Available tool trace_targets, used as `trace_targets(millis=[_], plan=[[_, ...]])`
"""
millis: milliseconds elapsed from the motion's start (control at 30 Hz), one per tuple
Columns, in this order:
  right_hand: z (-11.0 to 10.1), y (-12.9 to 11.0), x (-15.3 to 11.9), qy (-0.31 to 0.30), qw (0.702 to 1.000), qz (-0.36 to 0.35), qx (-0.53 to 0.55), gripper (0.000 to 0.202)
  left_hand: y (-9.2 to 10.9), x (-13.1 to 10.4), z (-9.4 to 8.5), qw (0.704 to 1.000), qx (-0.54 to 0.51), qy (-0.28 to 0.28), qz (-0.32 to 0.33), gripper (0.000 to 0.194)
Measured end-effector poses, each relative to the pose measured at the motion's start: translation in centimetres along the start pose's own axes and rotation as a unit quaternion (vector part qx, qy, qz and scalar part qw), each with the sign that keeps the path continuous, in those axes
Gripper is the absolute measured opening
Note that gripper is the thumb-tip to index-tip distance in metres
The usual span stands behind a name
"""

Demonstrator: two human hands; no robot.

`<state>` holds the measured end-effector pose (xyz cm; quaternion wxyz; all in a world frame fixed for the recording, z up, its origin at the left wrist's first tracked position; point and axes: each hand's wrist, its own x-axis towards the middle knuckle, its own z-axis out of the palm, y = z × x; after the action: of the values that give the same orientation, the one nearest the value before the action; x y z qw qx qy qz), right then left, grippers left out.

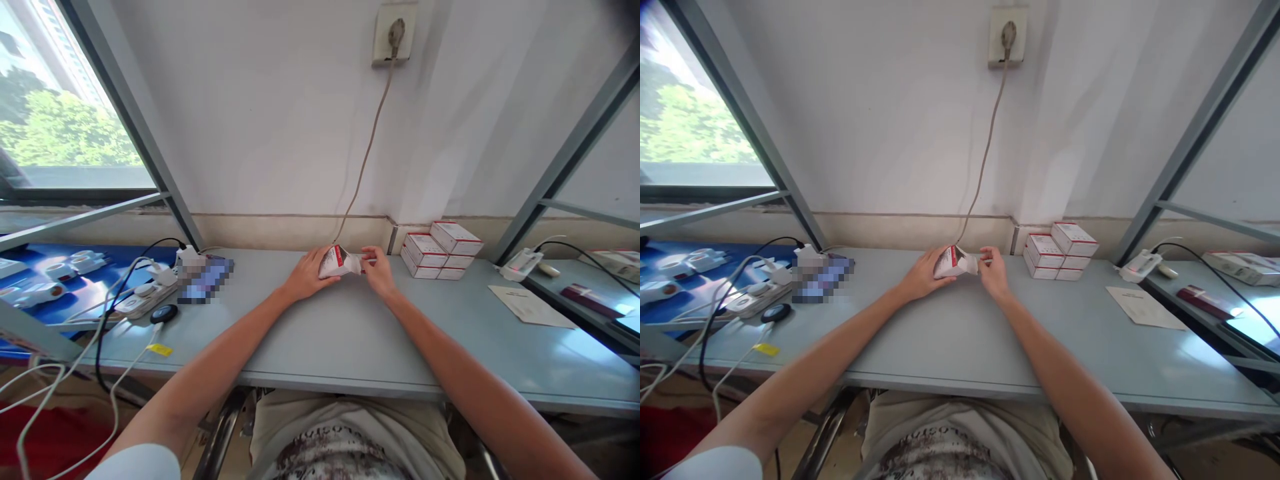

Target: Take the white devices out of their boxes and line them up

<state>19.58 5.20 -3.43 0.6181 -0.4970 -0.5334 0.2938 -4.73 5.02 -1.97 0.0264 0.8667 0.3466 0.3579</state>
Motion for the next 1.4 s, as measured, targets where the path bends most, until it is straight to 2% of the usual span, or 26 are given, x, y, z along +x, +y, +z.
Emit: trace_targets(millis=[67,133,333,500,633,667,800,900,1000,1100,1233,1400], plan=[[-0.2,0.0,0.0,-0.03,0.998,-0.043,-0.044,0.032,0.1,0.0,0.1,1.0,0.006,-0.006,0.006,0.087],[-0.2,-0.4,-0.2,-0.076,0.995,-0.052,-0.04,0.025,0.2,0.1,0.1,1.0,0.011,-0.013,0.008,0.087],[0.1,-2.1,-1.1,-0.15,0.988,-0.001,0.045,0.034,0.2,0.1,-0.1,1.0,0.01,-0.017,0.001,0.085],[0.0,-1.9,-1.1,-0.152,0.987,0.017,0.057,0.052,-0.1,0.1,0.1,1.0,0.001,-0.017,0.003,0.087],[0.0,-2.1,-1.3,-0.167,0.985,-0.028,0.039,0.033,-0.2,0.2,0.1,1.0,-0.005,-0.023,-0.013,0.086],[-0.1,-2.2,-1.3,-0.169,0.984,-0.032,0.037,0.034,-0.2,0.2,0.1,1.0,-0.006,-0.025,-0.017,0.086],[-0.2,-2.2,-1.4,-0.176,0.984,-0.034,0.004,0.058,-0.3,0.2,0.2,0.999,-0.005,-0.03,-0.025,0.086],[-0.4,-2.0,-1.5,-0.181,0.982,-0.046,-0.015,0.061,-0.4,0.2,0.2,0.999,-0.01,-0.03,-0.02,0.085],[-0.8,-2.0,-1.5,-0.219,0.974,-0.048,-0.024,0.065,-0.5,0.2,0.0,0.999,-0.022,-0.029,-0.025,0.084],[-1.2,-2.2,-1.4,-0.25,0.966,-0.051,-0.043,0.077,-0.5,0.1,-0.2,0.999,-0.023,-0.03,-0.019,0.086],[-1.5,-1.8,-0.9,-0.251,0.961,-0.078,-0.085,0.092,-0.3,0.1,-0.2,0.999,-0.013,-0.046,-0.002,0.09],[-1.1,-1.3,-1.0,-0.236,0.962,-0.109,-0.088,0.083,0.1,0.1,-0.3,0.997,-0.013,-0.07,0.001,0.107]])
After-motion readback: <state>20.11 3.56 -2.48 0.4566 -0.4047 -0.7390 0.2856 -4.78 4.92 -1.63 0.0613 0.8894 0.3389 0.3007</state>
